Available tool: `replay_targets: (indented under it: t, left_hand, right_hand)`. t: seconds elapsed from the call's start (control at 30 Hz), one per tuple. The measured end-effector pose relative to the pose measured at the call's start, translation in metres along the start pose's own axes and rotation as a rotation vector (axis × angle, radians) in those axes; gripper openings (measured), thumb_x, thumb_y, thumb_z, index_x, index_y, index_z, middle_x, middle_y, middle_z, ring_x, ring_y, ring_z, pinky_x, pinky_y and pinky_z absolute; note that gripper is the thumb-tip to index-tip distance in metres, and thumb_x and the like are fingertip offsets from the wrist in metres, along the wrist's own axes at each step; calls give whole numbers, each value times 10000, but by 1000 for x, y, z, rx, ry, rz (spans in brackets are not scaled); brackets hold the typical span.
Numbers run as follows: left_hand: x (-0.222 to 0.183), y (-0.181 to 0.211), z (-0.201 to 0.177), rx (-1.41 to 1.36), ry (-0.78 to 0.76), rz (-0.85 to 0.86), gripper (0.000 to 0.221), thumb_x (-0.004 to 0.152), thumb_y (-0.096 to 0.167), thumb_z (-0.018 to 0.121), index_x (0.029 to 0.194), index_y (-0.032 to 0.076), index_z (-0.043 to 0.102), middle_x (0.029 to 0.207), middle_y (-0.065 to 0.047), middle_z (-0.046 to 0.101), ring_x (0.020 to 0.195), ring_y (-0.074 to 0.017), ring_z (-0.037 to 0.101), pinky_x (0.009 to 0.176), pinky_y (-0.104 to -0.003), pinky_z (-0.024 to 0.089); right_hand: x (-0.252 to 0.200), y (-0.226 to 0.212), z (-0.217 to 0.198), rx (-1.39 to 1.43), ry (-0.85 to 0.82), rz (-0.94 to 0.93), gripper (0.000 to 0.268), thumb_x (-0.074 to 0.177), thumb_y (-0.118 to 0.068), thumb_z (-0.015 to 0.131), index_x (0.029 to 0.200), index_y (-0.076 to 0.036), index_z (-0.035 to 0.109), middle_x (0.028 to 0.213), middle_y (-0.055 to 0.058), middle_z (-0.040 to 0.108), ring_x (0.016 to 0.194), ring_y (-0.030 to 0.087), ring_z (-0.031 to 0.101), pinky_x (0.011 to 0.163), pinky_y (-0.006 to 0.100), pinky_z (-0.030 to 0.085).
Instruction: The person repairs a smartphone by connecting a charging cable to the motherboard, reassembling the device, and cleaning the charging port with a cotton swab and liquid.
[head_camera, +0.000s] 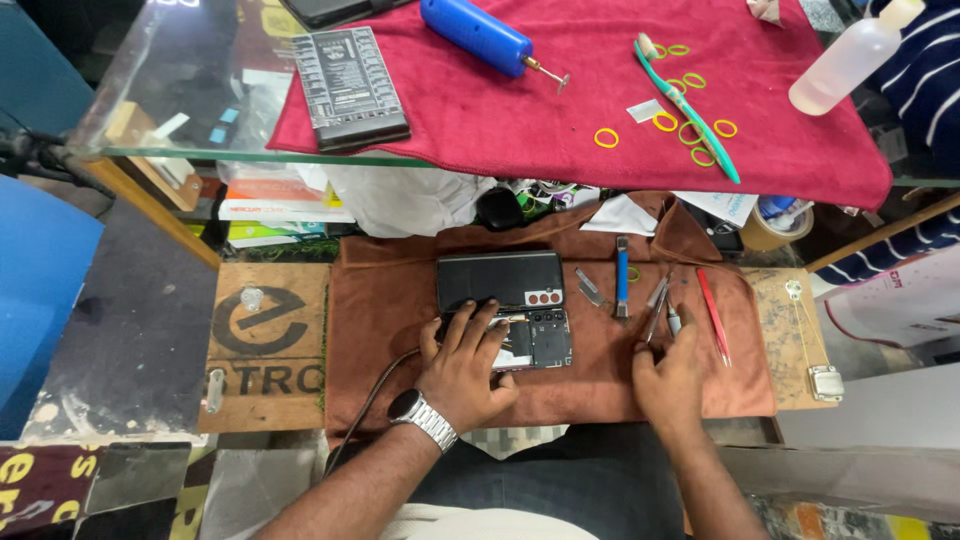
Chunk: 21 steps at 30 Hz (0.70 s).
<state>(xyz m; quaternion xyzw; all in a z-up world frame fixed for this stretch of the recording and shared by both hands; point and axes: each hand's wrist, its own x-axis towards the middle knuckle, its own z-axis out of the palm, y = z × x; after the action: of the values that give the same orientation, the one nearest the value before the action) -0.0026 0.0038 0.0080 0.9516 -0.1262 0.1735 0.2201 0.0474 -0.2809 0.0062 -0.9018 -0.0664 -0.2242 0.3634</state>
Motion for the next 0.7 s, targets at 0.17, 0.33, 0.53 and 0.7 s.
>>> replay_targets:
  t: [0.17, 0.33, 0.53, 0.7]
  left_hand:
    - [3, 3, -11, -79, -72, -84, 625, 721, 411, 693, 1250, 79, 660, 1529, -121, 426, 1423, -339, 345, 1099, -640, 211]
    - [14, -4, -19, -65, -38, -261, 496, 812, 389, 682, 1262, 183, 659, 1530, -73, 444, 1427, -321, 352, 1092, -723, 203]
    - [53, -39, -26, 72, 38, -325, 749, 760, 419, 731, 1425, 143, 523, 1509, -116, 415, 1374, -387, 321, 1021, -728, 232]
    - [81, -55, -35, 88, -217, -431, 783, 687, 431, 800, 1383, 209, 517, 1500, -54, 424, 1361, -312, 328, 1101, -639, 213]
  right_hand:
    - [-13, 4, 5, -86, 5, 61, 527, 862, -87, 705, 1331, 49, 508, 1068, 278, 683, 942, 434, 682, 802, 495, 543]
    - [-25, -4, 17, -45, 70, 55, 300, 907, -84, 665, 1179, 6, 576, 966, 184, 708, 829, 331, 714, 732, 415, 570]
    - [-34, -5, 14, -82, 119, -100, 306, 864, -58, 672, 1142, 21, 571, 898, 175, 641, 741, 333, 635, 665, 432, 527]
    - [-35, -8, 12, -36, 115, -89, 221, 847, -55, 663, 1048, -18, 580, 913, 161, 617, 775, 315, 630, 694, 422, 526]
